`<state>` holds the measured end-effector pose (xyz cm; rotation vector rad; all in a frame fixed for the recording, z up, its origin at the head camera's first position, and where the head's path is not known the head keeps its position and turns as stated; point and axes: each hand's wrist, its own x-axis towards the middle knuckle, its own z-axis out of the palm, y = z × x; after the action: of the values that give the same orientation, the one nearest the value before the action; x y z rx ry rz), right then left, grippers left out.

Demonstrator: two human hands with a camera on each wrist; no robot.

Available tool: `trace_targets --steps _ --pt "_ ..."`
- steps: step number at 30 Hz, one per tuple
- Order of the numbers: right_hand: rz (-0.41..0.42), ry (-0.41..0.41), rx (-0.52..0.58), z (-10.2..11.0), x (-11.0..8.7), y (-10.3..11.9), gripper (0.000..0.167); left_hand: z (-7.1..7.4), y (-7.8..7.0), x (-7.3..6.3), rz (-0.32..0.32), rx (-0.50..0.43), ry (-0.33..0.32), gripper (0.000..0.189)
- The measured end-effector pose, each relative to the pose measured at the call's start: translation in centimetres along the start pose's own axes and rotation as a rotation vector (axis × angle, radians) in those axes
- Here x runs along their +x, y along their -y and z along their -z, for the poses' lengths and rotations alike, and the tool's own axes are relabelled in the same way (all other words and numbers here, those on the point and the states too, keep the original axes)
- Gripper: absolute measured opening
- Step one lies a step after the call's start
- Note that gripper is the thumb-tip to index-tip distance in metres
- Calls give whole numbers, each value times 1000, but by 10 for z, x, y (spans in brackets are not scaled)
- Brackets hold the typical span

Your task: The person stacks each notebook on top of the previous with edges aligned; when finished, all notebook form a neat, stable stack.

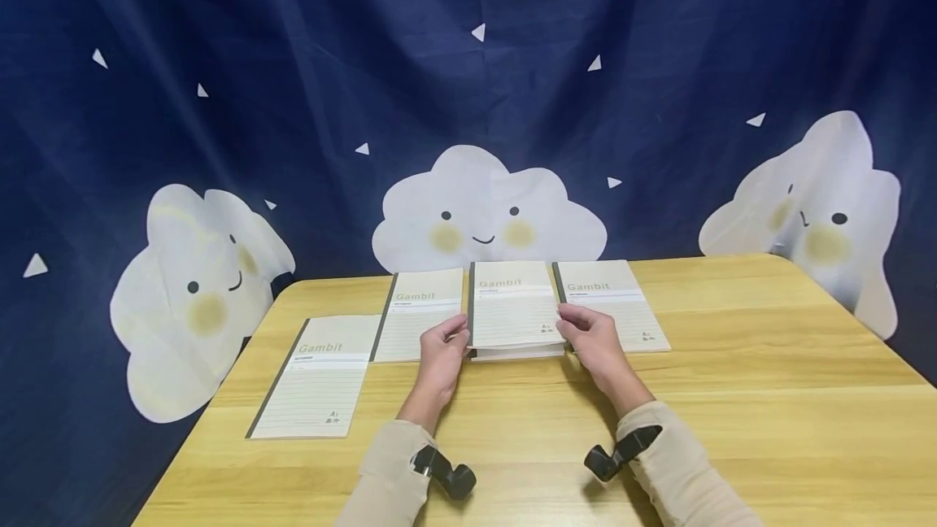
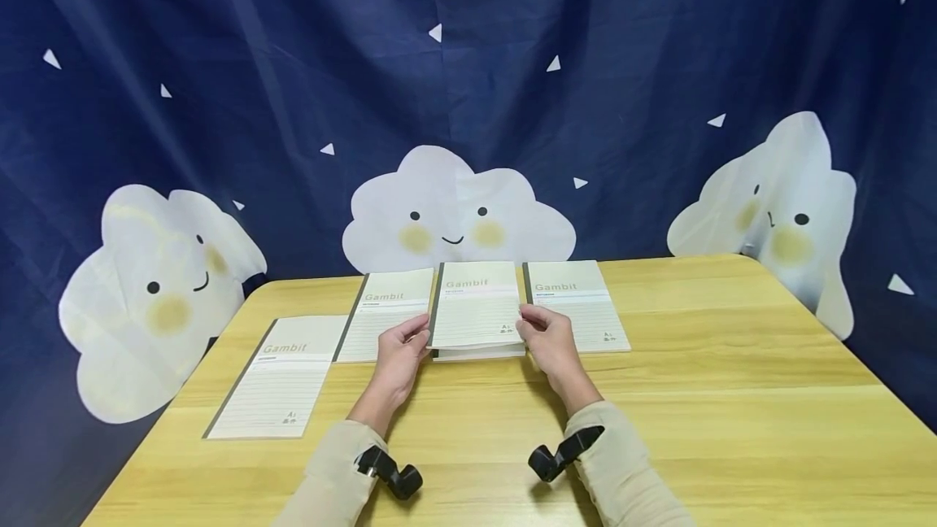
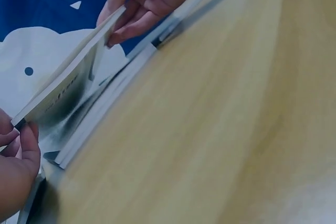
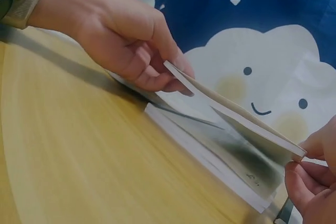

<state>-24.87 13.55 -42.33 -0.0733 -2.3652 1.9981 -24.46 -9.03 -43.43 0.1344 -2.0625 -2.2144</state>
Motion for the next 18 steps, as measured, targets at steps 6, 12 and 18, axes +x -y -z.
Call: trace_targets --steps 6,12,18 --pt "-1 31 -47 -2 -2 0 39 -2 4 -1 -38 112 -29 32" --pt "24 63 -108 -4 -2 -4 43 -3 5 -5 -66 129 10 34" --pt "49 50 -146 -8 -3 -9 44 -6 0 -12 -78 165 46 36"
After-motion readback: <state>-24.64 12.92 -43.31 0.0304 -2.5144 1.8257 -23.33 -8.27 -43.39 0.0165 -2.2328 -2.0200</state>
